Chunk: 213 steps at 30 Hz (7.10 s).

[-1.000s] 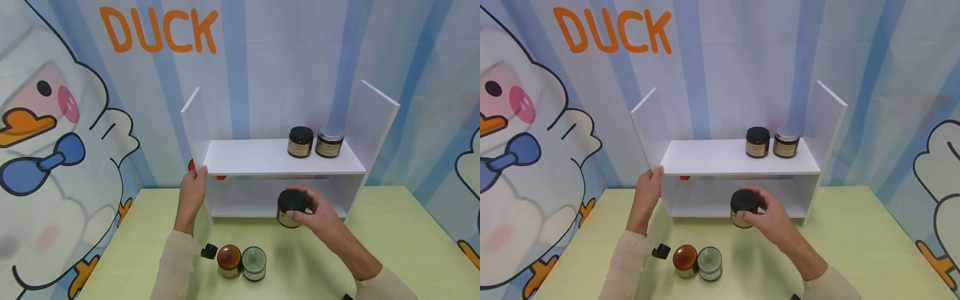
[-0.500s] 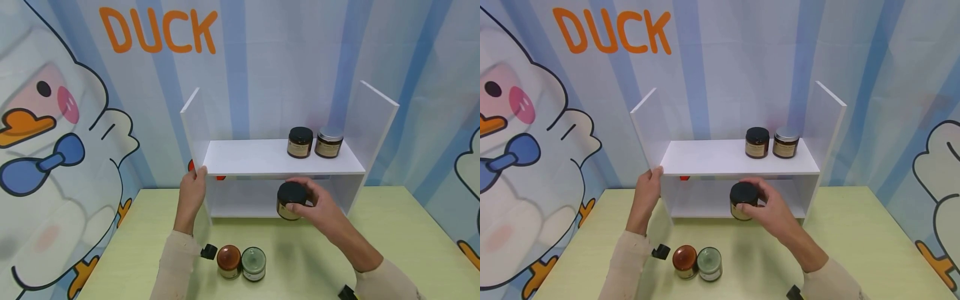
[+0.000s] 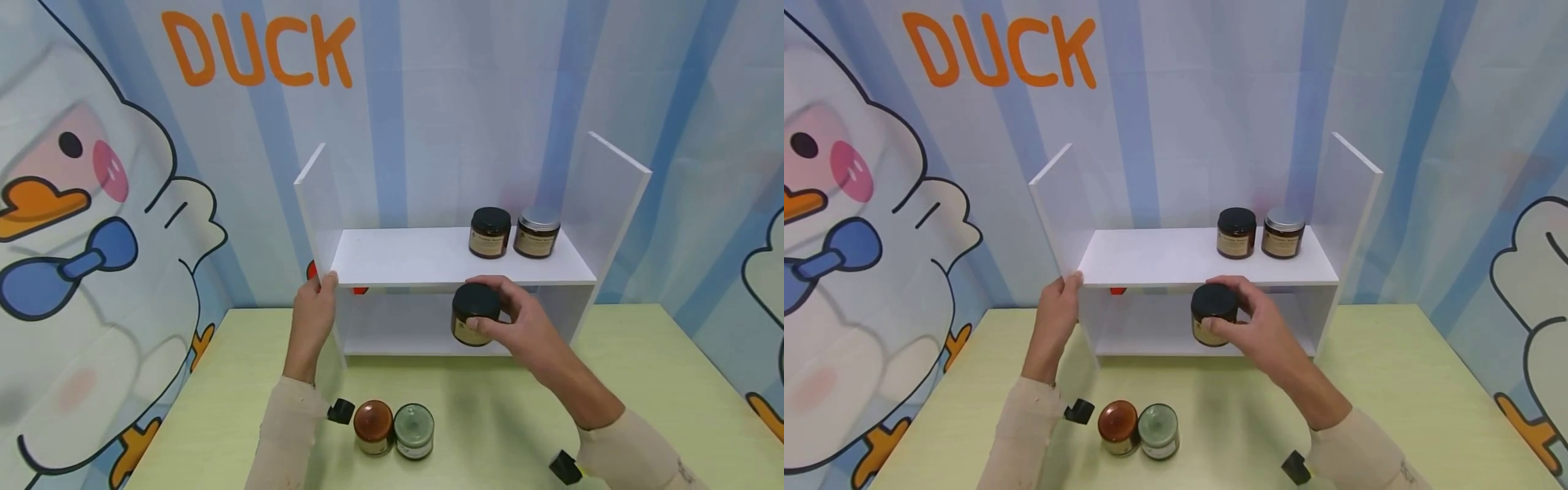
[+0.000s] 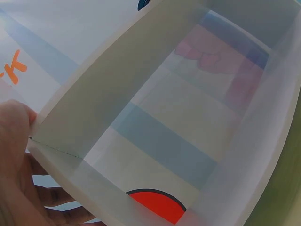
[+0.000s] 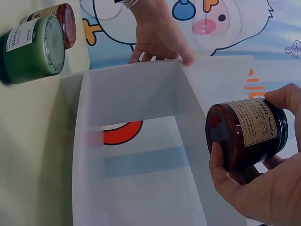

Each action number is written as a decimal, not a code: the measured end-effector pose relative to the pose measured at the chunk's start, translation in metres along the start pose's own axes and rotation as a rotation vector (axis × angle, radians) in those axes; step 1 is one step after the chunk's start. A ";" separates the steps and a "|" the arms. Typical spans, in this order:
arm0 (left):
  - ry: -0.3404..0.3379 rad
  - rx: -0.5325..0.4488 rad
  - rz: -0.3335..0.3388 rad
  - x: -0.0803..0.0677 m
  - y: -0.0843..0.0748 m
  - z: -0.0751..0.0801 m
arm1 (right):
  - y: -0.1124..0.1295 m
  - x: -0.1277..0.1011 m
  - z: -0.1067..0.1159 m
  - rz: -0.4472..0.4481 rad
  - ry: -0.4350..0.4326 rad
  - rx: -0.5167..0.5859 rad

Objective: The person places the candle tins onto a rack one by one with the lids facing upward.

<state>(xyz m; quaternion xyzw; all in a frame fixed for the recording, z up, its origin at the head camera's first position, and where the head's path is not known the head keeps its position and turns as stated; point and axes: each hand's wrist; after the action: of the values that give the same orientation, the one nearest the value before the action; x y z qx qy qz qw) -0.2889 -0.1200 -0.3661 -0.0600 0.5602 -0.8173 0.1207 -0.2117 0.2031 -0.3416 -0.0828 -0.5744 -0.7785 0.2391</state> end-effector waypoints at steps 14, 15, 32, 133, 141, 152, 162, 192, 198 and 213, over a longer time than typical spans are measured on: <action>0.002 -0.007 0.001 0.001 0.001 0.000 | 0.007 0.014 0.001 0.011 -0.019 0.003; -0.003 -0.003 0.004 0.001 0.001 -0.001 | 0.007 0.015 0.001 0.013 -0.021 -0.002; -0.032 0.013 -0.002 0.002 0.002 -0.001 | 0.017 0.029 0.002 -0.016 -0.056 0.007; 0.000 -0.007 0.012 0.001 0.002 -0.001 | 0.054 0.101 0.020 0.031 0.294 -0.395; 0.000 -0.002 0.012 0.000 0.001 -0.001 | 0.055 0.105 0.019 0.037 0.305 -0.444; -0.002 0.006 0.001 0.001 0.002 0.001 | 0.063 0.121 0.019 -0.014 0.392 -0.534; -0.008 0.002 -0.013 0.001 0.002 0.001 | 0.067 0.133 0.018 -0.069 0.430 -0.573; 0.004 0.006 0.010 0.001 0.002 0.000 | 0.069 0.156 0.012 -0.126 0.459 -0.595; -0.011 0.015 0.000 0.001 0.002 0.000 | 0.067 0.159 0.011 -0.141 0.452 -0.603; 0.007 -0.002 0.009 0.002 0.002 0.000 | 0.068 0.161 0.009 -0.143 0.441 -0.630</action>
<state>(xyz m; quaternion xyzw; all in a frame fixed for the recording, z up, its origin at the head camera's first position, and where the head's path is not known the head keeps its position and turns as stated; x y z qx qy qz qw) -0.2901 -0.1210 -0.3677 -0.0547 0.5616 -0.8165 0.1224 -0.3220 0.1511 -0.2156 0.0572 -0.2464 -0.9305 0.2650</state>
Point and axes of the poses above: each hand's wrist, its own x-axis towards the middle knuckle, its own z-axis out of the back of the hand, y = z × x, and after that the axes turned 11 degrees about z, right-handed
